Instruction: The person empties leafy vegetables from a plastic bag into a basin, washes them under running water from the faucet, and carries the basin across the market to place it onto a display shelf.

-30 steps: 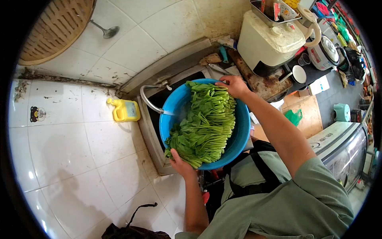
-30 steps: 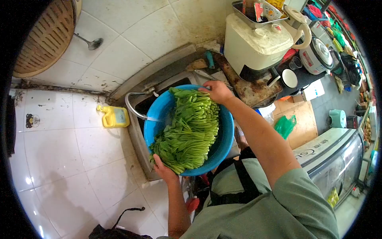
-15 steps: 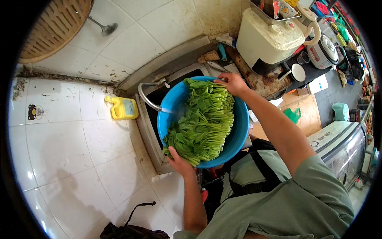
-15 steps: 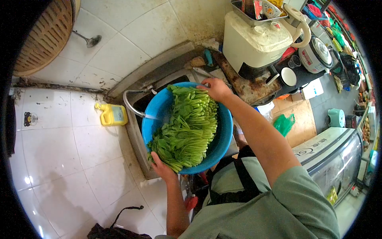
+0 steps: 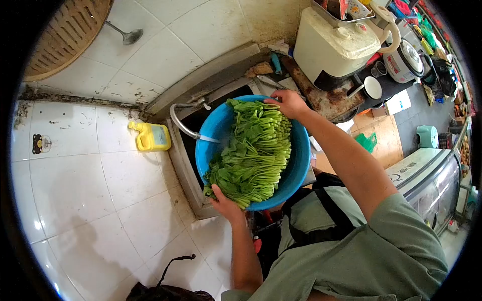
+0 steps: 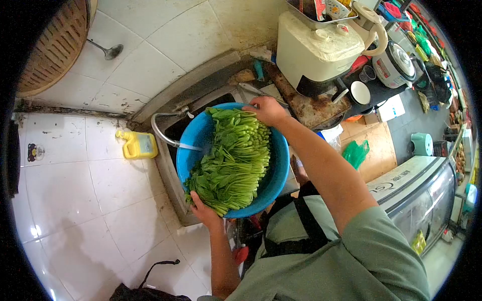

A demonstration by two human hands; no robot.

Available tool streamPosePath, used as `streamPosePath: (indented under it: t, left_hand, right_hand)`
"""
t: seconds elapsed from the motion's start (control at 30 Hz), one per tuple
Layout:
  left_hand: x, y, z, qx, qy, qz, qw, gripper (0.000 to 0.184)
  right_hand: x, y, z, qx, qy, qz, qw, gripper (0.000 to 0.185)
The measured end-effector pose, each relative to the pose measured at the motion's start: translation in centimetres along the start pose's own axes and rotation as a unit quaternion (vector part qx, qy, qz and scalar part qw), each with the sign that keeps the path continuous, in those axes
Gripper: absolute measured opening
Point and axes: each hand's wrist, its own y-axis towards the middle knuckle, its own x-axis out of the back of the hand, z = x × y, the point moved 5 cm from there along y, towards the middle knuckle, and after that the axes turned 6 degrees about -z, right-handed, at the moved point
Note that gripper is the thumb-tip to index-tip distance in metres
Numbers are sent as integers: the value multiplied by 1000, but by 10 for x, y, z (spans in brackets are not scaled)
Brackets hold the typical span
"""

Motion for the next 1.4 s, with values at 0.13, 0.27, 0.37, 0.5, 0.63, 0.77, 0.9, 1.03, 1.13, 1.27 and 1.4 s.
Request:
streamPosePath:
  t: [0.13, 0.27, 0.37, 0.5, 0.63, 0.77, 0.9, 1.03, 1.13, 1.27, 1.4]
  left_hand:
    - [1, 1, 5, 0, -47, -28, 999, 82]
    - [0, 2, 2, -25, -60, 8, 998, 76]
    - [-1, -1, 3, -9, -60, -4, 998, 72]
    - [-3, -4, -2, -3, -63, 3, 998, 68]
    - [-3, -5, 0, -6, -67, 3, 998, 69]
    - [1, 1, 8, 1, -54, -17, 998, 67]
    - [0, -3, 4, 18, -56, -51, 997, 63]
    - [-4, -4, 2, 6, -84, 1, 996, 62]
    - [-3, 0, 3, 0, -88, 12, 996, 61]
    - [-2, -1, 4, 4, -79, -13, 997, 61]
    - [-5, -4, -1, -7, -68, -5, 998, 62]
  right_hand:
    - [0, 0, -1, 19, 2, -1, 1000, 58]
    - [-2, 2, -2, 26, 5, -11, 1000, 60]
    - [-1, 1, -1, 18, 8, -5, 1000, 60]
    - [1, -1, 3, 1, 7, 9, 1000, 61]
    - [1, 1, 2, 5, -3, 4, 1000, 61]
    - [-3, 3, -2, 6, -9, 7, 1000, 61]
    - [-1, 1, 2, 15, -8, 0, 1000, 61]
    - [1, 0, 3, 10, -2, 4, 1000, 60]
    - [-1, 1, 3, 11, -9, 1, 1000, 59]
    - [1, 0, 6, 8, -8, 5, 1000, 58]
    - [0, 0, 5, -6, -9, 3, 1000, 57]
